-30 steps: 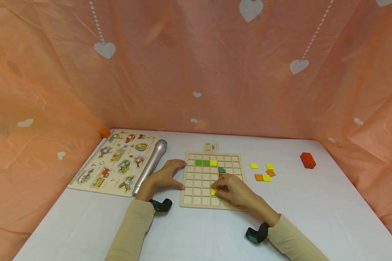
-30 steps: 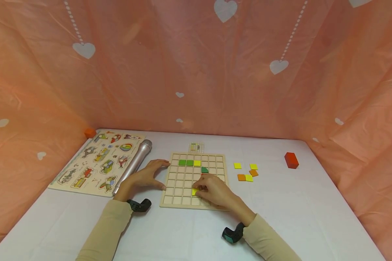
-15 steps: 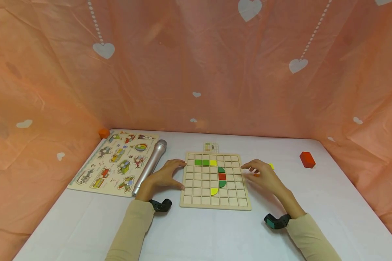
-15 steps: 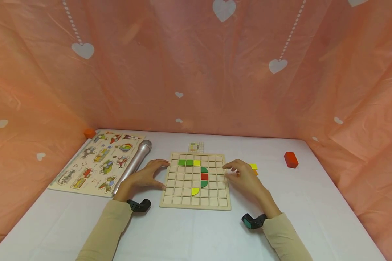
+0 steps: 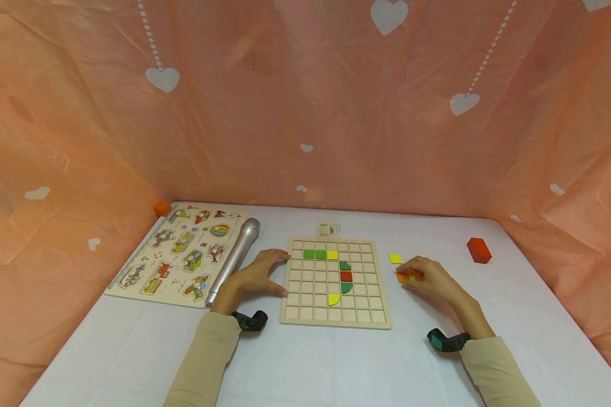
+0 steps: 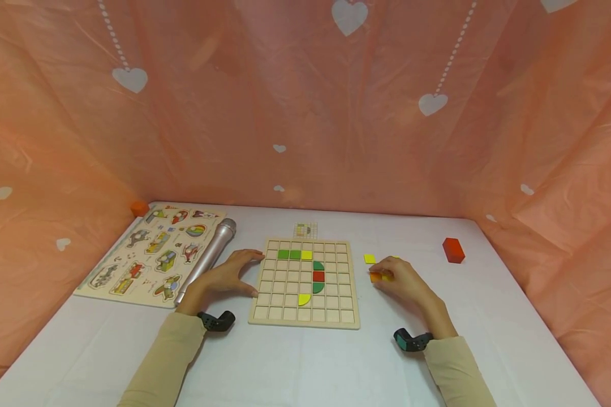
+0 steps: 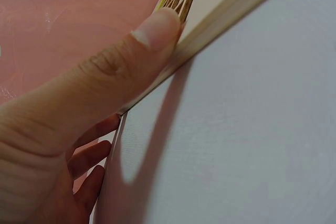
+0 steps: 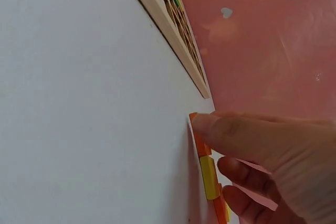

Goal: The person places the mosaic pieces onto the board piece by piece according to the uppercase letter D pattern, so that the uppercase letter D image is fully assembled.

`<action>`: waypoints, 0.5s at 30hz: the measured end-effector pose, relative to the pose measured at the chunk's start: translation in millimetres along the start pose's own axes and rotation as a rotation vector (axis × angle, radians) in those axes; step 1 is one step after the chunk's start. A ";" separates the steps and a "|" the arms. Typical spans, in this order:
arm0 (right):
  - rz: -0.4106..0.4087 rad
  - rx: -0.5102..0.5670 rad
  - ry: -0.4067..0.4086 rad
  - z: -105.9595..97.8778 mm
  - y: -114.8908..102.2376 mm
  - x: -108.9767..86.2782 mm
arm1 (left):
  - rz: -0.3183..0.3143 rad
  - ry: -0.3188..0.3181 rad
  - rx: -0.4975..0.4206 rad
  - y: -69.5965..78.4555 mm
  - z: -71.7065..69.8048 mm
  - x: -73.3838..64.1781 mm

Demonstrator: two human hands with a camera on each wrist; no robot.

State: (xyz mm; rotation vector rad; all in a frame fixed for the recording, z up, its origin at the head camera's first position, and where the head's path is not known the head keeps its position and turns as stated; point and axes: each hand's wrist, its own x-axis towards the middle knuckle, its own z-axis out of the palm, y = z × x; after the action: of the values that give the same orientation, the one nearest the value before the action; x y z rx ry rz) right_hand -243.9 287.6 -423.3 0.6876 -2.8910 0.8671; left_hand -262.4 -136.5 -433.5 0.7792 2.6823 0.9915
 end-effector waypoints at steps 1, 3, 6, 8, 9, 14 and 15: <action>-0.003 -0.005 -0.009 0.1 0.8 -0.2 | -0.002 -0.002 0.000 0.0 0.1 0.0; -0.009 -0.014 -0.020 0.2 2.2 -0.2 | -0.001 -0.002 0.004 -0.2 0.3 0.0; -0.022 -0.024 -0.023 0.6 4.1 0.5 | 0.000 0.000 0.008 -0.7 0.3 -0.1; -0.027 -0.031 -0.021 0.8 5.2 1.2 | 0.001 0.001 0.010 -0.9 0.3 0.0; -0.029 -0.036 -0.020 0.9 5.5 1.5 | 0.002 0.001 0.011 -1.0 0.2 0.0; -0.016 -0.057 -0.018 1.0 4.5 2.8 | 0.011 0.000 0.018 -1.5 0.4 0.4; -0.015 -0.059 -0.011 1.4 3.5 3.2 | 0.011 0.000 0.017 -1.5 0.4 0.5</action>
State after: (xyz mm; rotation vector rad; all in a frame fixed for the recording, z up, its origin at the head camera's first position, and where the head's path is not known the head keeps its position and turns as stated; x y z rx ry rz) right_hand -248.1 288.1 -425.8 0.7103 -2.9043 0.7755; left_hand -263.3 -137.0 -434.7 0.7989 2.6926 0.9721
